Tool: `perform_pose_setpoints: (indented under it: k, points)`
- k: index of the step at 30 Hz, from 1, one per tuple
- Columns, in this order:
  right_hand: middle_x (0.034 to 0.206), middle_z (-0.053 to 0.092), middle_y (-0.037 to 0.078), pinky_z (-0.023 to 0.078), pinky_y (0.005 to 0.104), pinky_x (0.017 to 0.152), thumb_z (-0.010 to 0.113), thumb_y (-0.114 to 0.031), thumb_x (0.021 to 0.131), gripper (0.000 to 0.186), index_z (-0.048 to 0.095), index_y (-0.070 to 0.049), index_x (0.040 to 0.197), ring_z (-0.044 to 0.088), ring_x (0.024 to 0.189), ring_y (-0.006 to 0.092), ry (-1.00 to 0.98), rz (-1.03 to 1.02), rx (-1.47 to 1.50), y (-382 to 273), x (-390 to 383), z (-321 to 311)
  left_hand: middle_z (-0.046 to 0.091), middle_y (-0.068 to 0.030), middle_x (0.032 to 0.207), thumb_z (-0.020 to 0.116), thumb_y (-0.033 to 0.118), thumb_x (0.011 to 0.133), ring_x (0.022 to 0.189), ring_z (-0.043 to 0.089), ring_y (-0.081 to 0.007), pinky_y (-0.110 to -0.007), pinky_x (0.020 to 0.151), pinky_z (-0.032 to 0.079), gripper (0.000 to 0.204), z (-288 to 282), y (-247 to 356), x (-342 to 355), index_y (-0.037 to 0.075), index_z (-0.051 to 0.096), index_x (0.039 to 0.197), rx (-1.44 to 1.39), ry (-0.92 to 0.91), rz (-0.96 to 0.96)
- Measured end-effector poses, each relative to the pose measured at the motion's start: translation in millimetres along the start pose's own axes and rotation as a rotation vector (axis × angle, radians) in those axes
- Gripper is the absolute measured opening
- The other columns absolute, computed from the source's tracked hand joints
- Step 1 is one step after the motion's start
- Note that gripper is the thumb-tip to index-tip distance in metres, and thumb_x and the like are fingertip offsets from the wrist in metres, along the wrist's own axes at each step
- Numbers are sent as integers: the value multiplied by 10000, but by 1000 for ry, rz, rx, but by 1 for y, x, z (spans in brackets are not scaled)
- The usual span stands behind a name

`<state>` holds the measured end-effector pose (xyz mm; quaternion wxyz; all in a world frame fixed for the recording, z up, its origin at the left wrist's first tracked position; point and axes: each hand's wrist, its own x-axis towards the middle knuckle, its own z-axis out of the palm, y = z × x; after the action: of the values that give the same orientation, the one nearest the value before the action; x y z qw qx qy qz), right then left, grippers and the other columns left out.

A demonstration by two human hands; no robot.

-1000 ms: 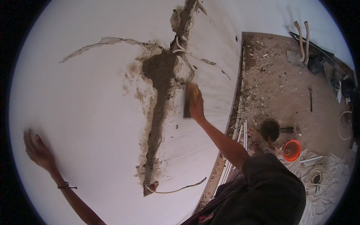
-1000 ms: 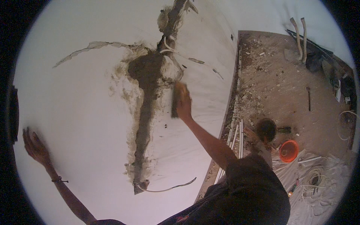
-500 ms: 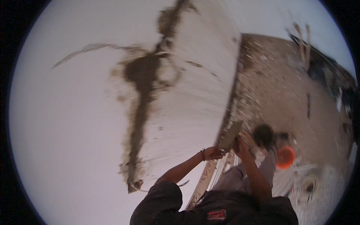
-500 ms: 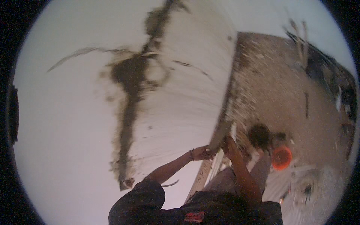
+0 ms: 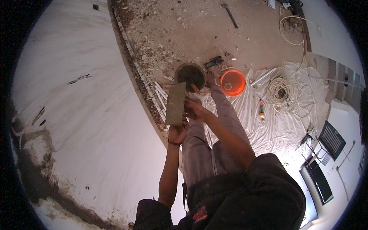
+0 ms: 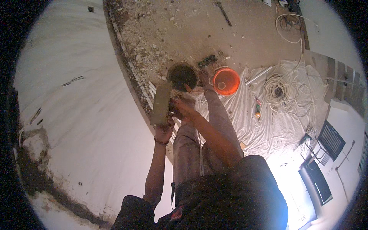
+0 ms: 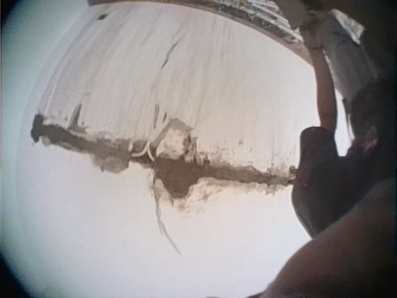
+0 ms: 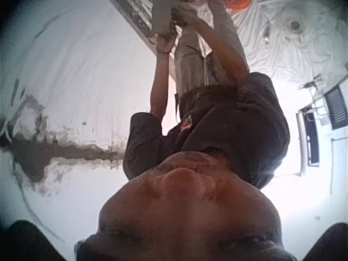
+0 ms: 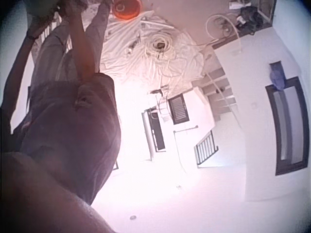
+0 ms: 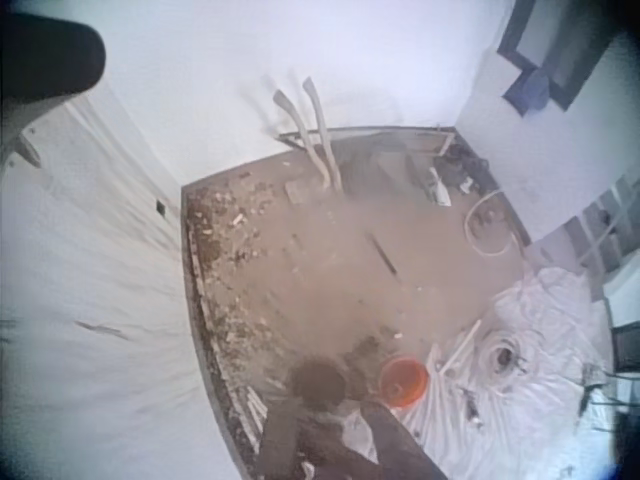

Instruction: The person applies plaster to a channel in a wall using a rectangular trowel, smoothing the material over electrical wires and into the groove.

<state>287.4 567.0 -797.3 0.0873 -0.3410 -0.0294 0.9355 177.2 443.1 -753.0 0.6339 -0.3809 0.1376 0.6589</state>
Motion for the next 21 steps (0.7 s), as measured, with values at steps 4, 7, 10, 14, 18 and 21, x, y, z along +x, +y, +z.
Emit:
perform_pose_setpoints:
  k: [4,7,10,14,18,21]
  points:
    - [1346,481,45,480,490,833,535,-408,924,541,396,-139,1372,550,1111,260,213,-202,-420,18,65,-95,553,-146,1239,521,262,955,1095,553,-286,-406,912,496,379,-49,31,25,26,508,1251,230,121,178]
    - [1246,560,135,506,545,716,525,-333,915,448,469,-104,1296,607,978,377,659,-240,-1406,14,109,-186,556,-107,1251,512,330,962,1113,545,-270,-404,915,489,422,-71,51,56,70,487,1294,423,162,179]
    - [1076,621,217,517,529,714,543,-267,876,416,506,-69,1240,627,897,421,621,-221,-1830,29,156,-216,477,-98,1335,464,254,992,1171,515,-269,-427,927,478,428,-108,77,56,135,332,1382,530,185,289]
    - [1039,612,255,534,498,704,565,-236,834,452,504,-34,1234,637,874,411,579,-125,-2242,42,207,-310,481,-95,1331,470,199,989,1165,526,-263,-407,888,510,398,-132,71,72,151,339,1362,460,327,392]
    - [1157,558,267,545,493,695,560,-244,825,492,486,-12,1252,608,967,408,576,246,-2114,38,231,-295,522,-86,1284,494,214,979,1125,558,-229,-386,860,526,376,-169,64,54,126,386,1329,455,420,459]
    - [1181,529,303,541,516,729,543,-272,835,505,481,5,1252,573,1029,433,582,149,-2042,31,223,-288,570,-76,1208,466,277,990,1002,599,-201,-334,798,532,367,-178,46,52,115,439,1318,375,489,500]
